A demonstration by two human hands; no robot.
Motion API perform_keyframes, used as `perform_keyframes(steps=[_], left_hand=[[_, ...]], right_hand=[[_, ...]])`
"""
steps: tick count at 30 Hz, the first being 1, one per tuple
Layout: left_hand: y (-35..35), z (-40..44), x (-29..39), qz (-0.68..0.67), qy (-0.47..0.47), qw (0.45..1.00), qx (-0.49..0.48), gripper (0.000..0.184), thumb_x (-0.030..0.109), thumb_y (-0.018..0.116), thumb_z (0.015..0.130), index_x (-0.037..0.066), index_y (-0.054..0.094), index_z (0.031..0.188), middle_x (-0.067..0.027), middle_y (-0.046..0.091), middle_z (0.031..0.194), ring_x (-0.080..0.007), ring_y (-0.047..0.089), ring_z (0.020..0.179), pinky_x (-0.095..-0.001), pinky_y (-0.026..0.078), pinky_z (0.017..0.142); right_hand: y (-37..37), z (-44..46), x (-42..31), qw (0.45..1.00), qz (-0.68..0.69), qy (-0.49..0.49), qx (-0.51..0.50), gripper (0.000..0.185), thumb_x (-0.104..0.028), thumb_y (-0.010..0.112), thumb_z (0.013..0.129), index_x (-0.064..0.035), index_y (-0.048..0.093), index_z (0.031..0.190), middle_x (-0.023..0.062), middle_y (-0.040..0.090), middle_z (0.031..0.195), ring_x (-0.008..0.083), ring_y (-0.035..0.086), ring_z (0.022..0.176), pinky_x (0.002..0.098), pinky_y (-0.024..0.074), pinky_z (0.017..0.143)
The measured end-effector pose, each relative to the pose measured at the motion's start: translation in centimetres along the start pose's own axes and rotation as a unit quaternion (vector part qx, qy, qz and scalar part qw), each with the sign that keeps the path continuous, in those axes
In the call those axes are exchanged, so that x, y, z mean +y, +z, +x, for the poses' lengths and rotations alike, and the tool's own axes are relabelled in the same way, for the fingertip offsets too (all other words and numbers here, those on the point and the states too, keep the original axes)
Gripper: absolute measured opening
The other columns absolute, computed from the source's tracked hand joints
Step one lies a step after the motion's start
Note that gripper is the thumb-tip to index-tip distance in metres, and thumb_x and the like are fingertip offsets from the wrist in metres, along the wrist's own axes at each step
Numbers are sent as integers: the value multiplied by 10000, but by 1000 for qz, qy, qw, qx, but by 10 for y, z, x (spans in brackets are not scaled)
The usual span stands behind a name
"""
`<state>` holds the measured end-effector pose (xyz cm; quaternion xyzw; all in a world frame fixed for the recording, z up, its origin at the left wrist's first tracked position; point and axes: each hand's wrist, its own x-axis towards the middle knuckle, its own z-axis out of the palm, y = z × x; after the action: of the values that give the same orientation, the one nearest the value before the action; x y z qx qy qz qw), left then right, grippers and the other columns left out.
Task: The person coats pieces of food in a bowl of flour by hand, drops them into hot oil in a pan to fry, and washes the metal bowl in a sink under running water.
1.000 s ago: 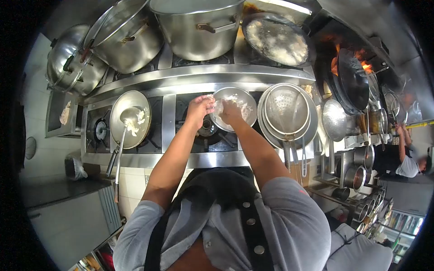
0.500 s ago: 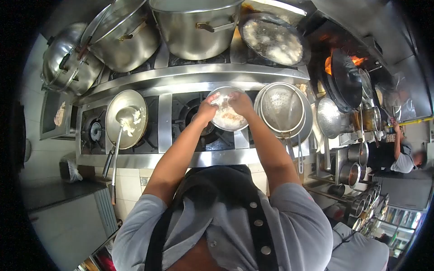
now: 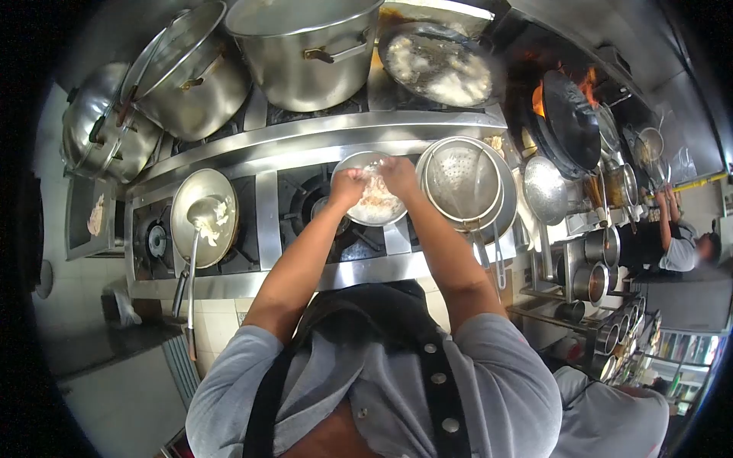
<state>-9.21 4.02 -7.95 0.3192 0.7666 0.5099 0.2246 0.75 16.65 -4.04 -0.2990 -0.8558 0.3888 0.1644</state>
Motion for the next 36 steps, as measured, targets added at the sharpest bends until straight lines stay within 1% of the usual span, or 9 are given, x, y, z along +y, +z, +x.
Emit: perform_keyframes(steps=[4,7,10,15,18,22,28,32,36], left_hand=[[-13,1,-5,55,-88,993,-63,205,73,556,776,12,607,965,-69,625,827,-139,600,650,-251,479,492],[-19,-8,22,-155,-204,967,-10,205,79,545,774,4,601,957,-73,618,829,-140,595,654,-257,481,475],[-24,-9,30,-233,-248,940,-15,214,71,530,777,3,589,971,-73,608,834,-142,590,666,-257,487,473],[-27,-8,27,-328,-239,913,-35,266,7,526,738,-14,561,1001,-62,604,862,-143,592,697,-255,507,554],[-29,-11,37,-357,-208,910,-44,267,-48,535,725,-16,572,988,-54,608,862,-132,601,730,-238,511,598],[-34,-19,50,-363,-182,912,-59,310,-104,511,733,-25,565,1028,-72,614,913,-129,603,754,-241,521,667],[-47,-29,55,-329,-193,924,-40,266,-74,520,758,-24,572,1014,-85,620,910,-136,613,712,-244,523,615],[-51,-25,47,-320,-183,929,-32,191,-14,520,791,-34,562,976,-84,614,875,-163,631,726,-257,534,583],[-40,-14,40,-421,-223,879,-26,196,-25,502,785,-45,551,974,-85,603,840,-191,637,727,-276,541,590]], right_hand=[[12,1,42,989,-136,-48,31,197,-185,622,732,5,618,783,176,604,664,265,585,605,369,454,607],[16,-5,37,998,-31,-20,-56,234,-184,654,723,22,611,826,150,624,697,203,588,596,333,483,583],[-5,-3,-6,962,157,210,-73,240,-153,663,743,38,586,866,115,646,769,167,584,604,284,486,531],[-91,45,-50,955,285,79,-20,129,-98,612,800,-8,582,888,83,648,801,137,594,659,246,485,532],[-147,81,-93,992,96,15,86,124,-159,618,755,-35,614,749,57,605,666,98,565,598,263,446,509],[-151,153,-39,979,-126,-39,158,273,-220,666,708,-17,641,890,185,645,859,339,615,834,378,474,754],[-130,181,-6,963,-239,-40,118,238,-225,666,712,-37,640,854,206,629,796,380,595,795,394,470,713],[-129,126,-56,975,-87,-61,193,192,-174,589,758,-3,633,831,198,632,840,364,603,816,381,480,727],[-60,48,-59,989,45,-125,-65,249,-156,635,754,-4,603,948,129,635,915,243,612,831,317,480,743]])
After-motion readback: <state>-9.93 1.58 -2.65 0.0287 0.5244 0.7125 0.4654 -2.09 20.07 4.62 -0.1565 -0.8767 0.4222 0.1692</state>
